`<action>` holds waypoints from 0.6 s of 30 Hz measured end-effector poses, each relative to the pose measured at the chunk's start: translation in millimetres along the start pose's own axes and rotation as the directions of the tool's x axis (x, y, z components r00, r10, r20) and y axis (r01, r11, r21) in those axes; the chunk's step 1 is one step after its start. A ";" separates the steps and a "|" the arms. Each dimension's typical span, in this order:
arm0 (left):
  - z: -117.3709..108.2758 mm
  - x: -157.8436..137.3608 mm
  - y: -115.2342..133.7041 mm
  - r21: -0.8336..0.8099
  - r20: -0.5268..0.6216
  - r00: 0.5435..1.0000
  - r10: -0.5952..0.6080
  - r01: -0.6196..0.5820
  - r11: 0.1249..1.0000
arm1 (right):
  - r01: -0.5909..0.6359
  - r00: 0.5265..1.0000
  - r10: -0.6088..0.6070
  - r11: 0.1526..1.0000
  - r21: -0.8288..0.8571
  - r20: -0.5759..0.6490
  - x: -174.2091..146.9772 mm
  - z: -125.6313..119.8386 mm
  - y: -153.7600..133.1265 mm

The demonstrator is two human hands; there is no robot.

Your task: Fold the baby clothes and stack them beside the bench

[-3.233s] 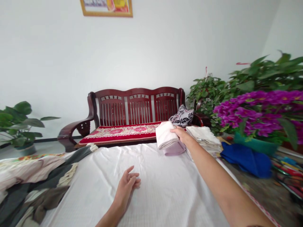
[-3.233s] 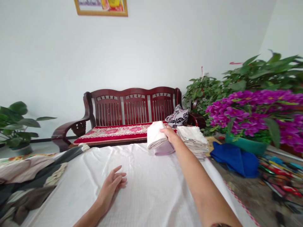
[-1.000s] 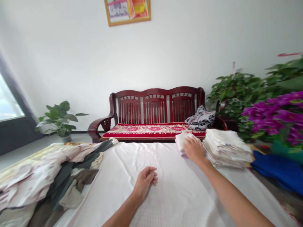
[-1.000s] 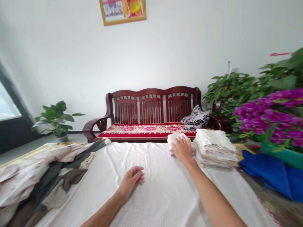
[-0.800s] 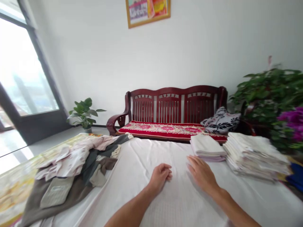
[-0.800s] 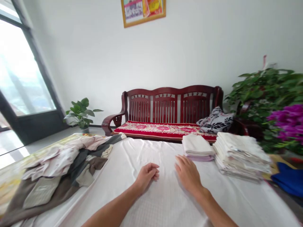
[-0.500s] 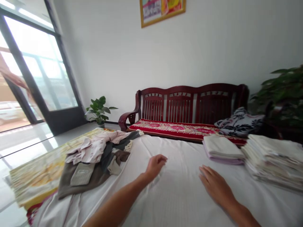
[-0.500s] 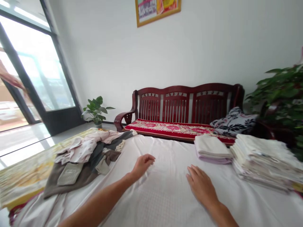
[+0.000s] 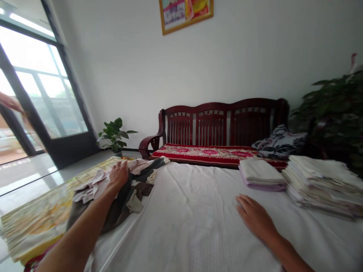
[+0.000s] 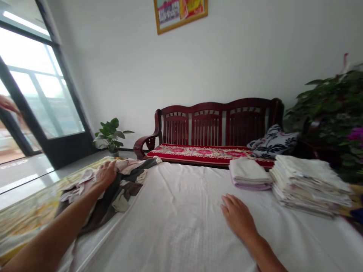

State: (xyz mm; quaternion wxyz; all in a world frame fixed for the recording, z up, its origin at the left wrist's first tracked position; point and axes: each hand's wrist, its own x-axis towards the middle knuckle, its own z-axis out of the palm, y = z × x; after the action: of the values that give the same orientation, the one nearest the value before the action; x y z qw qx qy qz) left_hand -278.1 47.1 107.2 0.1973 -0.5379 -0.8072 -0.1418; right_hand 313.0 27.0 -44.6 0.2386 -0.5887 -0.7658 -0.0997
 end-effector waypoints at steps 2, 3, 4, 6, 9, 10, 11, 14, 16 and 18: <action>5.2 2.3 -8.6 0.042 0.062 0.998 0.006 -0.008 0.999 | -0.022 1.000 0.022 1.000 0.005 0.017 -0.5 -5.3 -5.4; 7.8 4.3 -12.0 0.062 0.094 0.995 0.019 -0.024 0.998 | -0.032 0.999 0.032 0.999 0.005 0.029 -0.7 -8.4 -8.3; 10.3 6.8 -14.9 0.091 0.120 0.992 0.029 -0.041 0.995 | -0.042 0.998 0.042 0.999 0.010 0.042 -0.7 -11.7 -11.2; 15.0 12.4 -18.9 0.163 0.163 0.985 0.049 -0.076 0.984 | -0.065 0.996 0.063 0.998 0.023 0.065 -0.5 -18.1 -16.5; 19.9 18.3 -22.3 0.190 0.144 0.989 0.039 -0.066 0.980 | -0.093 0.992 0.090 0.995 0.030 0.086 -0.6 -25.9 -22.4; 20.6 19.4 -23.5 0.171 0.120 0.992 0.034 -0.055 0.984 | -0.095 0.992 0.092 0.995 0.028 0.090 -0.8 -27.6 -23.7; 20.8 20.4 -24.9 0.140 0.097 0.995 0.033 -0.046 0.989 | -0.093 0.992 0.091 0.995 0.026 0.092 -1.0 -29.0 -24.8; 17.8 24.3 -30.6 0.031 0.026 1.000 -0.017 0.016 0.999 | -0.087 0.992 0.084 0.996 0.023 0.094 -1.5 -30.8 -26.9; 13.7 29.0 -34.5 -0.076 -0.027 0.995 -0.097 0.095 0.993 | -0.091 0.991 0.089 0.996 0.021 0.098 -1.5 -30.8 -27.4; 9.3 34.7 -37.0 -0.318 -0.014 0.997 -0.075 0.066 0.946 | -0.099 0.990 0.097 0.995 0.018 0.105 -1.3 -30.4 -27.6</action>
State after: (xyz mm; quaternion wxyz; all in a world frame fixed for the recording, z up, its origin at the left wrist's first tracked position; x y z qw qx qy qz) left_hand -325.9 65.3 114.7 0.1138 -0.5315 -0.7900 -0.2837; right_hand 294.7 4.8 -15.3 0.2096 -0.6274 -0.7484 -0.0483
